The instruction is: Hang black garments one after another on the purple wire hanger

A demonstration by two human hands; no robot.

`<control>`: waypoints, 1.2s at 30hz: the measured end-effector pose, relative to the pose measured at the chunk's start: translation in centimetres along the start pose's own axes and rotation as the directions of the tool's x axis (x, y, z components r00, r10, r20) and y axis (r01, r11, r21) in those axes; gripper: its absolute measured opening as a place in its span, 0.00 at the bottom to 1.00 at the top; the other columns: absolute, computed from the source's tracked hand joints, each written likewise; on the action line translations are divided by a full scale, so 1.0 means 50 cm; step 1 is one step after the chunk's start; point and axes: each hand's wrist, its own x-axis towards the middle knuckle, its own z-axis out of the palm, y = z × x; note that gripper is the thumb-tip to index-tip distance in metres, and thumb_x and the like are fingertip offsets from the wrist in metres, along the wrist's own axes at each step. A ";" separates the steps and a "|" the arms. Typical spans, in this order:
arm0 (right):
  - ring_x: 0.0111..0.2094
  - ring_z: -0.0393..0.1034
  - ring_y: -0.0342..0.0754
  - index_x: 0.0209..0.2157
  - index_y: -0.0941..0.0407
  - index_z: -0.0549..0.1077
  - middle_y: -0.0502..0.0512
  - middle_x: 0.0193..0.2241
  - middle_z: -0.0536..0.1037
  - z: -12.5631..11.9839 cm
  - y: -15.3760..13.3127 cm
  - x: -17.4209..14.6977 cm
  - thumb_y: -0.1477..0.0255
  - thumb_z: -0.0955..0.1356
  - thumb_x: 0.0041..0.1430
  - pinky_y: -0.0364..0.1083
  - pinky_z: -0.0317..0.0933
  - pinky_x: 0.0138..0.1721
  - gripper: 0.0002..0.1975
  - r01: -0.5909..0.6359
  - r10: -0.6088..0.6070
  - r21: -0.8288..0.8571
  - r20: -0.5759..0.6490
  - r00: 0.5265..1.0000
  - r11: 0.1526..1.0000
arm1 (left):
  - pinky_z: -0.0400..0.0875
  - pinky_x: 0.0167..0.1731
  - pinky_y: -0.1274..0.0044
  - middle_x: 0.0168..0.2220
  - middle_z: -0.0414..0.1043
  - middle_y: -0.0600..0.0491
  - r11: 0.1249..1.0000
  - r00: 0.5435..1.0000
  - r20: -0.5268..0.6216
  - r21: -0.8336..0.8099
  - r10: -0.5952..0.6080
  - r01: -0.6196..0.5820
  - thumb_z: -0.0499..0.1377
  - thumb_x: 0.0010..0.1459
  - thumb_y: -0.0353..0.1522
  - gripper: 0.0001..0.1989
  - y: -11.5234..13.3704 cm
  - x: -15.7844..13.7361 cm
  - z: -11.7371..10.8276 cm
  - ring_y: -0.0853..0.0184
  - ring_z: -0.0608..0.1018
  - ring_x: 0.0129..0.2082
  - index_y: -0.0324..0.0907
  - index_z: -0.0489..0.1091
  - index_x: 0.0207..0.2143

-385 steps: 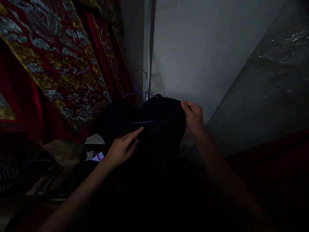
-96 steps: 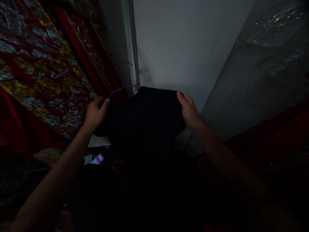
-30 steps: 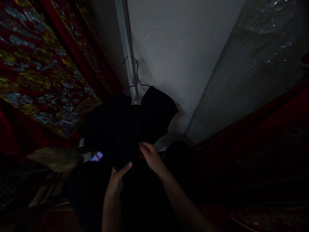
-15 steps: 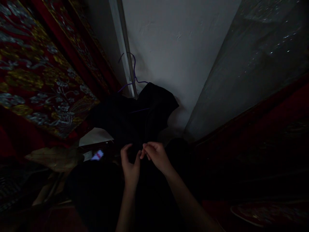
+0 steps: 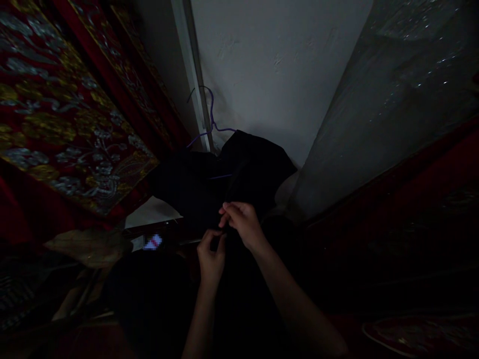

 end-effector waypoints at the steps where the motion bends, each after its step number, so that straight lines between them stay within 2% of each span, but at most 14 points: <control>1: 0.16 0.61 0.39 0.26 0.59 0.75 0.52 0.15 0.74 0.005 -0.030 0.025 0.59 0.70 0.54 0.40 0.48 0.20 0.16 0.040 -0.040 0.018 -0.025 0.999 0.999 | 0.68 0.38 0.76 0.31 0.75 0.53 1.000 1.000 0.007 0.015 -0.006 0.006 0.60 0.61 0.33 0.05 -0.007 -0.001 0.005 0.64 0.77 0.35 0.41 0.72 0.32; 3: 0.13 0.54 0.36 0.24 0.60 0.74 0.51 0.14 0.73 0.016 -0.093 0.072 0.64 0.69 0.55 0.40 0.41 0.17 0.13 0.119 -0.116 0.052 -0.052 0.992 0.992 | 0.69 0.38 0.75 0.31 0.75 0.53 0.999 1.000 0.029 0.040 -0.011 0.010 0.60 0.60 0.33 0.06 -0.023 -0.002 0.016 0.64 0.77 0.35 0.41 0.73 0.32; 6: 0.12 0.51 0.35 0.23 0.60 0.73 0.51 0.13 0.72 0.031 -0.163 0.112 0.70 0.67 0.57 0.39 0.41 0.16 0.11 0.205 -0.203 0.051 -0.041 0.978 0.977 | 0.70 0.38 0.74 0.31 0.75 0.52 0.998 0.998 0.061 0.070 -0.013 0.009 0.60 0.61 0.33 0.06 -0.044 0.006 0.019 0.63 0.78 0.35 0.41 0.72 0.31; 9: 0.13 0.56 0.36 0.23 0.59 0.73 0.50 0.13 0.72 0.039 -0.173 0.110 0.69 0.67 0.58 0.39 0.45 0.17 0.12 0.254 -0.254 0.010 0.034 0.967 0.967 | 0.72 0.39 0.73 0.32 0.77 0.52 0.996 0.986 0.164 0.082 -0.041 0.027 0.61 0.59 0.32 0.04 -0.040 0.040 -0.001 0.62 0.80 0.35 0.41 0.73 0.32; 12: 0.14 0.62 0.38 0.24 0.57 0.72 0.48 0.13 0.71 0.036 -0.150 0.091 0.64 0.68 0.58 0.39 0.50 0.18 0.13 0.288 -0.283 -0.028 0.107 0.953 0.957 | 0.73 0.43 0.72 0.38 0.79 0.50 0.998 0.959 0.283 0.057 0.009 -0.026 0.62 0.59 0.30 0.09 0.022 0.104 -0.037 0.62 0.81 0.40 0.42 0.75 0.43; 15: 0.15 0.64 0.39 0.25 0.57 0.72 0.47 0.13 0.71 0.030 -0.141 0.072 0.62 0.68 0.58 0.39 0.53 0.20 0.14 0.321 -0.309 -0.069 0.145 0.940 0.944 | 0.72 0.49 0.72 0.45 0.78 0.50 0.964 0.960 0.102 0.016 0.261 -0.264 0.59 0.64 0.31 0.17 0.133 0.183 -0.071 0.65 0.79 0.45 0.44 0.70 0.55; 17: 0.16 0.65 0.39 0.25 0.57 0.72 0.47 0.14 0.71 0.026 -0.151 0.061 0.62 0.67 0.59 0.39 0.55 0.21 0.14 0.366 -0.344 -0.120 0.170 0.923 0.923 | 0.72 0.47 0.73 0.44 0.77 0.51 0.902 0.903 0.001 0.050 0.429 -0.429 0.57 0.66 0.31 0.20 0.206 0.231 -0.084 0.67 0.79 0.42 0.45 0.68 0.60; 19: 0.17 0.67 0.40 0.26 0.57 0.72 0.47 0.15 0.71 0.023 -0.168 0.053 0.64 0.67 0.60 0.39 0.56 0.23 0.14 0.427 -0.398 -0.170 0.180 0.899 0.888 | 0.72 0.44 0.75 0.41 0.78 0.52 0.825 0.834 0.052 0.129 0.549 -0.551 0.58 0.66 0.30 0.14 0.259 0.267 -0.086 0.68 0.79 0.40 0.43 0.73 0.53; 23: 0.17 0.65 0.40 0.26 0.57 0.72 0.46 0.15 0.70 0.016 -0.178 0.061 0.65 0.66 0.62 0.40 0.55 0.22 0.14 0.484 -0.451 -0.281 0.175 0.875 0.829 | 0.70 0.38 0.78 0.34 0.78 0.53 0.727 0.769 0.112 0.266 0.629 -0.633 0.60 0.64 0.28 0.05 0.296 0.288 -0.077 0.69 0.79 0.35 0.39 0.76 0.37; 26: 0.16 0.61 0.39 0.22 0.56 0.69 0.45 0.13 0.67 0.008 -0.138 0.086 0.66 0.66 0.62 0.40 0.50 0.20 0.15 0.424 -0.404 -0.424 0.141 0.904 0.800 | 0.70 0.37 0.78 0.33 0.77 0.54 0.721 0.749 -0.061 0.333 0.660 -0.608 0.60 0.65 0.31 0.05 0.297 0.289 -0.090 0.69 0.78 0.34 0.39 0.75 0.36; 28: 0.15 0.60 0.39 0.20 0.56 0.67 0.45 0.13 0.66 0.002 -0.095 0.095 0.68 0.66 0.62 0.40 0.48 0.19 0.16 0.323 -0.311 -0.474 0.106 0.945 0.819 | 0.71 0.39 0.77 0.32 0.75 0.55 0.767 0.720 -0.276 0.327 0.637 -0.553 0.60 0.65 0.33 0.07 0.292 0.299 -0.122 0.69 0.77 0.35 0.38 0.75 0.36; 31: 0.15 0.59 0.39 0.21 0.56 0.68 0.44 0.13 0.65 -0.006 -0.028 0.067 0.68 0.66 0.61 0.40 0.49 0.19 0.15 0.194 -0.153 -0.423 0.130 0.980 0.885 | 0.71 0.45 0.73 0.32 0.73 0.57 0.870 0.690 -0.553 0.149 0.467 -0.469 0.62 0.64 0.35 0.09 0.260 0.332 -0.199 0.68 0.76 0.37 0.37 0.73 0.37; 34: 0.16 0.59 0.40 0.22 0.55 0.68 0.44 0.14 0.65 -0.001 0.021 -0.008 0.65 0.67 0.61 0.40 0.49 0.19 0.15 0.171 -0.100 -0.362 0.207 0.973 0.916 | 0.73 0.49 0.70 0.31 0.74 0.56 0.881 0.781 -0.613 -0.295 0.122 -0.369 0.59 0.65 0.35 0.10 0.190 0.355 -0.272 0.66 0.77 0.40 0.40 0.70 0.32; 36: 0.17 0.60 0.40 0.23 0.55 0.68 0.45 0.15 0.66 0.011 0.038 -0.060 0.64 0.67 0.62 0.40 0.50 0.20 0.15 0.169 -0.076 -0.359 0.259 0.963 0.918 | 0.74 0.51 0.69 0.33 0.76 0.53 0.823 0.884 -0.461 -0.530 -0.075 -0.207 0.56 0.65 0.37 0.10 0.133 0.346 -0.297 0.63 0.78 0.44 0.42 0.70 0.32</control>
